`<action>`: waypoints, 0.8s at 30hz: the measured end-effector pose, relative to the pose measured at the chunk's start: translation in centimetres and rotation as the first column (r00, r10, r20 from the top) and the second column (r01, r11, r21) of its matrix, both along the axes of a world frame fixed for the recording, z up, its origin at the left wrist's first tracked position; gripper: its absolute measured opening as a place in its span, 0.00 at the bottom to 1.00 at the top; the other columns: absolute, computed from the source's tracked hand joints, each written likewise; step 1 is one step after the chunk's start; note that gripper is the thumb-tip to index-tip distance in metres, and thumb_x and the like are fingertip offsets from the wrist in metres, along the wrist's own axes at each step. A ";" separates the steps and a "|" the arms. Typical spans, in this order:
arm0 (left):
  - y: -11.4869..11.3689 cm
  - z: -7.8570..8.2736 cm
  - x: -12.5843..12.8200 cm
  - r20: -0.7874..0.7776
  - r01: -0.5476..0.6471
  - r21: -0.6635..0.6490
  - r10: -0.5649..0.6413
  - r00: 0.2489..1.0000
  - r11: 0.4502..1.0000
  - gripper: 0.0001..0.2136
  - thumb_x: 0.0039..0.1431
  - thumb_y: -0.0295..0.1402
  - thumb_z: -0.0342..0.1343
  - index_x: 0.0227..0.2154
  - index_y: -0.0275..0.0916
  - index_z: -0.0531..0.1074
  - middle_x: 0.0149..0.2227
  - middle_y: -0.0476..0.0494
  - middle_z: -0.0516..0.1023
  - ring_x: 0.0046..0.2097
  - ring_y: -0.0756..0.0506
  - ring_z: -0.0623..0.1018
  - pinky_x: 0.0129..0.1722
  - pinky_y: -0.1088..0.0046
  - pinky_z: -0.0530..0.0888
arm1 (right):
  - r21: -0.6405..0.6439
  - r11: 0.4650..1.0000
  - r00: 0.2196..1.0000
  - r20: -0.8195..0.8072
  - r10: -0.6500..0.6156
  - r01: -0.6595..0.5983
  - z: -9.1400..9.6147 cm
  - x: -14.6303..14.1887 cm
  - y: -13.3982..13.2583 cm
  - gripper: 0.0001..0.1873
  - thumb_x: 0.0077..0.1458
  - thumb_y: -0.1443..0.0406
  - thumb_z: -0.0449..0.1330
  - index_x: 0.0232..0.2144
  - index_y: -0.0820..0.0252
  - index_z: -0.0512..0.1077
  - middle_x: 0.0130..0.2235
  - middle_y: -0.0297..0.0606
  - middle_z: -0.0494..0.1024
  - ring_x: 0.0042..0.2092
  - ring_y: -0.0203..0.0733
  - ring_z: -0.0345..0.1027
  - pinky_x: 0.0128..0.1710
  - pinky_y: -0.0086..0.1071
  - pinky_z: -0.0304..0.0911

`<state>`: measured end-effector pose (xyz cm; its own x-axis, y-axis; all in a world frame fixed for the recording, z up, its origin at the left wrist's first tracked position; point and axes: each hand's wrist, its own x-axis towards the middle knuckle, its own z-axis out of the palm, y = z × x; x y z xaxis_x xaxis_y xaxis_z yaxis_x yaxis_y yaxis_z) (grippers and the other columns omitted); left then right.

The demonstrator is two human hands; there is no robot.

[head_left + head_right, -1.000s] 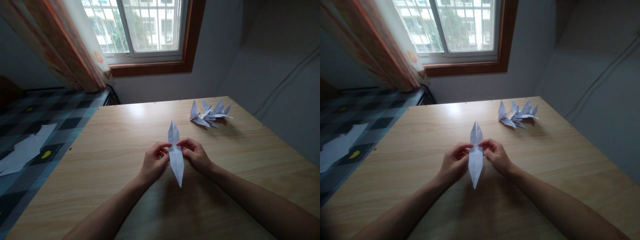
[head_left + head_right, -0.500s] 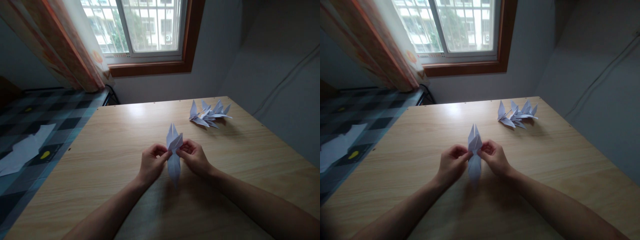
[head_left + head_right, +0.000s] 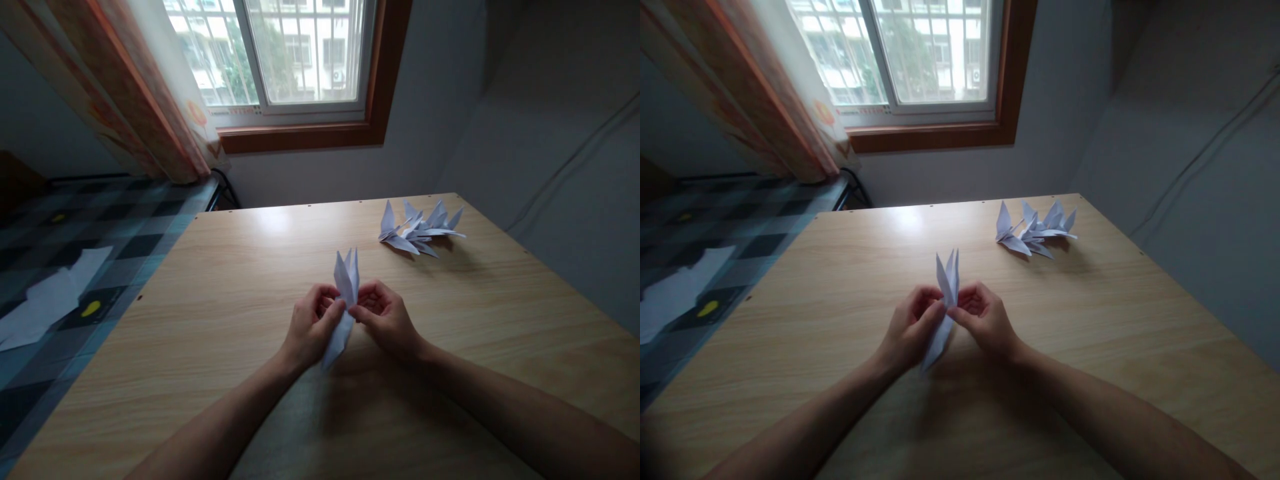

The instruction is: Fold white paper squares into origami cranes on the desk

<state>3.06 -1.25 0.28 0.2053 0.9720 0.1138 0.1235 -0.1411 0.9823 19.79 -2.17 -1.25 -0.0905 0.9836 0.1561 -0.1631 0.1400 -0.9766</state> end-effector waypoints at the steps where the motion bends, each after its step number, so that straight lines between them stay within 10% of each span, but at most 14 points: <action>1: 0.0 0.1 -0.1 -0.011 0.031 -0.001 -0.031 0.999 1.000 0.13 0.56 0.41 0.59 0.36 0.36 0.72 0.24 0.50 0.71 0.24 0.52 0.66 0.23 0.77 0.62 | 0.059 0.998 0.999 0.053 0.000 -0.003 0.1 0.0 -0.1 0.12 0.50 0.60 0.68 0.34 0.57 0.71 0.32 0.34 0.75 0.32 0.37 0.70 0.33 0.32 0.67; 6: 0.1 0.5 -0.3 0.063 0.082 -0.029 -0.080 0.995 0.996 0.16 0.52 0.45 0.62 0.34 0.34 0.74 0.28 0.47 0.74 0.28 0.49 0.70 0.27 0.76 0.65 | 0.323 0.943 0.958 0.286 -0.018 -0.079 0.6 0.1 -0.6 0.10 0.58 0.62 0.62 0.43 0.53 0.75 0.41 0.39 0.71 0.40 0.40 0.68 0.37 0.34 0.68; 24: 0.9 0.0 -0.1 0.455 0.096 -0.241 0.025 0.890 0.966 0.15 0.48 0.41 0.68 0.31 0.36 0.72 0.24 0.50 0.76 0.25 0.51 0.74 0.26 0.77 0.70 | 0.427 0.893 0.938 0.346 -0.019 -0.140 0.3 0.1 -0.2 0.15 0.59 0.68 0.58 0.47 0.51 0.76 0.44 0.40 0.76 0.42 0.41 0.71 0.42 0.36 0.70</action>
<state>2.93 -0.40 0.26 0.2251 0.9734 -0.0429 -0.3411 0.1199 0.9323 19.93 -2.33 -0.90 -0.2719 0.8103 0.5191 0.1371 0.5666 -0.8125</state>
